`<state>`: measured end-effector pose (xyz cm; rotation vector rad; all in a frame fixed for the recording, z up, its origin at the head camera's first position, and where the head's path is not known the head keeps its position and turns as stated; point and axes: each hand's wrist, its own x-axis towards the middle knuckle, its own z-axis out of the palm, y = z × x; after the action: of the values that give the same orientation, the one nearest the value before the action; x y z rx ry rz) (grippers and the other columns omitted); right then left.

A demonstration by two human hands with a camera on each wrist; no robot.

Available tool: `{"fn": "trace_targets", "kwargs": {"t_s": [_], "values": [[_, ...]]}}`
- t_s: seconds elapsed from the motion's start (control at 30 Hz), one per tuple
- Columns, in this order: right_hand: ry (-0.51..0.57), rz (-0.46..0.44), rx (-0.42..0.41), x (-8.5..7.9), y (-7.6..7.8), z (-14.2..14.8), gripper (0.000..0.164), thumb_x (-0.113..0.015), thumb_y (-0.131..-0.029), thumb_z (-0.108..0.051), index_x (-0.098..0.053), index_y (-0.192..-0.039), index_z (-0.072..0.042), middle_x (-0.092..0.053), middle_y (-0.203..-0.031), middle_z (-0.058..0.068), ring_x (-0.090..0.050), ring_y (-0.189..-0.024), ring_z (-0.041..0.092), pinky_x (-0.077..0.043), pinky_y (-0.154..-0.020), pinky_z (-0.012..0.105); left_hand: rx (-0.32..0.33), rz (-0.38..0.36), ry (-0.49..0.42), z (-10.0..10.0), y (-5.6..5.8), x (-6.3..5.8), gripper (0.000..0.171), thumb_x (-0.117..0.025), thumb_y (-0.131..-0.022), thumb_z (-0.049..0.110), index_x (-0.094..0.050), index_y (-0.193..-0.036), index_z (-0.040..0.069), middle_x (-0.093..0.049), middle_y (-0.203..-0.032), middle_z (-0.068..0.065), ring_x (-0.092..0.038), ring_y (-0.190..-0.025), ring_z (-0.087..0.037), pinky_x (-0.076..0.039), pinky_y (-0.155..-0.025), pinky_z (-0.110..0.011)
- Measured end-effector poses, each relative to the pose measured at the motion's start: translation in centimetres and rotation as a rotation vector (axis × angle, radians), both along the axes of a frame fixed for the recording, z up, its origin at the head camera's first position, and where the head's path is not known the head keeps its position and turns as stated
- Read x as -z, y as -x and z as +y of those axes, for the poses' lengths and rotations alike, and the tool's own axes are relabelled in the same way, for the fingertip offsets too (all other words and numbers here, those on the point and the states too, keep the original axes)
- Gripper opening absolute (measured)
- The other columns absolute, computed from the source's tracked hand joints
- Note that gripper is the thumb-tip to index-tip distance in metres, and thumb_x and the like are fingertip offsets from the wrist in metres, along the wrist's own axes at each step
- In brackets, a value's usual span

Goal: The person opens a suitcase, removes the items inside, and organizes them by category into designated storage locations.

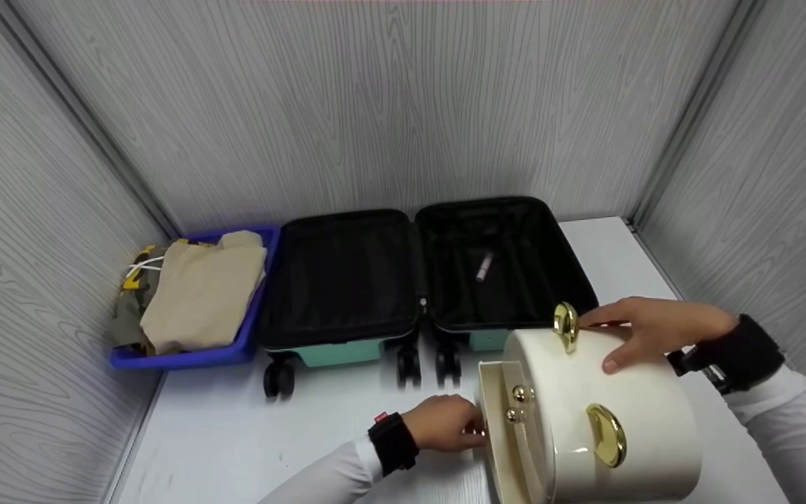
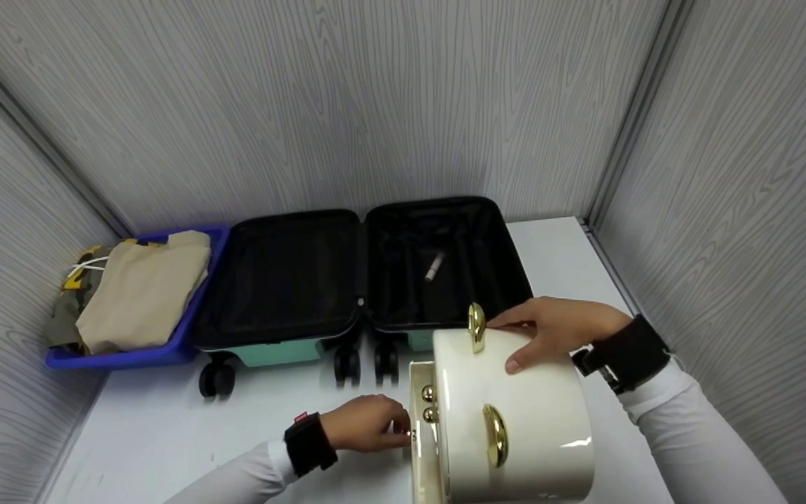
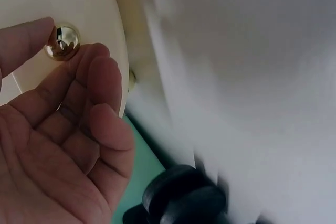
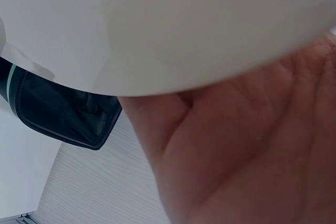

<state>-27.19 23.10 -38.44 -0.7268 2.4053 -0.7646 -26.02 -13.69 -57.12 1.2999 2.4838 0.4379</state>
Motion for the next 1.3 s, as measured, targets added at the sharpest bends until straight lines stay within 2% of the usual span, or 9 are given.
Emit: {"fn": "trace_targets", "kwargs": {"t_s": [0.33, 0.5, 0.6, 0.7, 0.87, 1.0, 1.13, 1.3], "values": [[-0.010, 0.034, -0.019, 0.1, 0.1, 0.1, 0.066, -0.090, -0.090, -0.028, -0.066, -0.146, -0.005, -0.073, -0.123, 0.007, -0.064, -0.099, 0.002, -0.061, -0.077, 0.025, -0.029, -0.002, 0.055, -2.6, 0.5, -0.5, 0.013, -0.082, -0.091, 0.035, -0.082, -0.089, 0.023, -0.064, -0.073, 0.017, -0.049, -0.064, 0.004, -0.037, -0.059, -0.014], [-0.001, 0.029, -0.019, 0.2, 0.0, 0.2, 0.066, -0.090, -0.090, -0.029, -0.065, -0.147, -0.006, -0.073, -0.121, 0.007, -0.065, -0.096, 0.001, -0.061, -0.075, 0.026, -0.017, -0.005, 0.060, -3.0, 0.7, -0.8, 0.014, -0.082, -0.091, 0.037, -0.082, -0.089, 0.023, -0.067, -0.074, 0.016, -0.051, -0.065, 0.005, -0.038, -0.059, -0.014], [0.019, 0.002, -0.018, 0.2, 0.0, 0.2, 0.065, -0.089, -0.091, -0.028, -0.065, -0.148, -0.007, -0.073, -0.119, 0.006, -0.067, -0.093, 0.002, -0.062, -0.072, 0.027, -0.007, -0.010, 0.073, -3.0, 1.2, -1.6, 0.011, -0.080, -0.091, 0.033, -0.084, -0.091, 0.022, -0.070, -0.076, 0.016, -0.052, -0.066, 0.004, -0.039, -0.059, -0.014], [0.029, -0.012, -0.015, 0.3, 0.0, 0.2, 0.065, -0.089, -0.092, -0.028, -0.065, -0.148, -0.008, -0.073, -0.118, 0.007, -0.069, -0.090, 0.002, -0.063, -0.070, 0.028, -0.013, 0.014, 0.061, -2.7, 2.2, -3.4, 0.008, -0.077, -0.089, 0.025, -0.084, -0.088, 0.020, -0.068, -0.074, 0.015, -0.053, -0.065, 0.002, -0.040, -0.058, -0.016], [0.022, -0.014, 0.006, 0.3, -0.1, 0.1, 0.066, -0.089, -0.091, -0.027, -0.064, -0.149, -0.007, -0.073, -0.120, 0.008, -0.069, -0.091, 0.003, -0.063, -0.072, 0.027, -0.039, 0.141, -0.043, -1.1, 5.0, -7.8, 0.013, -0.069, -0.091, 0.015, -0.080, -0.085, 0.017, -0.071, -0.076, 0.009, -0.056, -0.065, -0.003, -0.048, -0.061, -0.022], [0.017, 0.008, 0.009, 0.3, -0.5, 0.0, 0.066, -0.090, -0.091, -0.028, -0.065, -0.148, -0.007, -0.073, -0.123, 0.009, -0.066, -0.093, 0.002, -0.061, -0.072, 0.026, -0.093, 0.248, -0.123, 1.2, 8.1, -10.4, 0.016, -0.066, -0.096, 0.017, -0.078, -0.085, 0.014, -0.075, -0.081, 0.002, -0.062, -0.068, -0.010, -0.056, -0.065, -0.033], [0.004, 0.028, 0.012, 0.3, -0.8, -0.2, 0.067, -0.090, -0.090, -0.029, -0.065, -0.148, -0.007, -0.073, -0.127, 0.010, -0.065, -0.095, 0.002, -0.060, -0.075, 0.025, -0.160, 0.328, -0.179, 3.8, 11.5, -11.9, 0.021, -0.064, -0.100, 0.018, -0.071, -0.081, 0.012, -0.069, -0.078, -0.001, -0.060, -0.068, -0.015, -0.056, -0.066, -0.040], [-0.020, 0.067, -0.004, 0.3, -1.0, -0.6, 0.068, -0.090, -0.091, -0.033, -0.065, -0.149, -0.007, -0.073, -0.133, 0.009, -0.062, -0.102, 0.003, -0.058, -0.082, 0.023, -0.258, 0.353, -0.255, 6.2, 15.3, -12.3, 0.026, -0.061, -0.103, 0.020, -0.063, -0.078, 0.012, -0.059, -0.074, 0.001, -0.054, -0.066, -0.014, -0.050, -0.065, -0.037]]}}
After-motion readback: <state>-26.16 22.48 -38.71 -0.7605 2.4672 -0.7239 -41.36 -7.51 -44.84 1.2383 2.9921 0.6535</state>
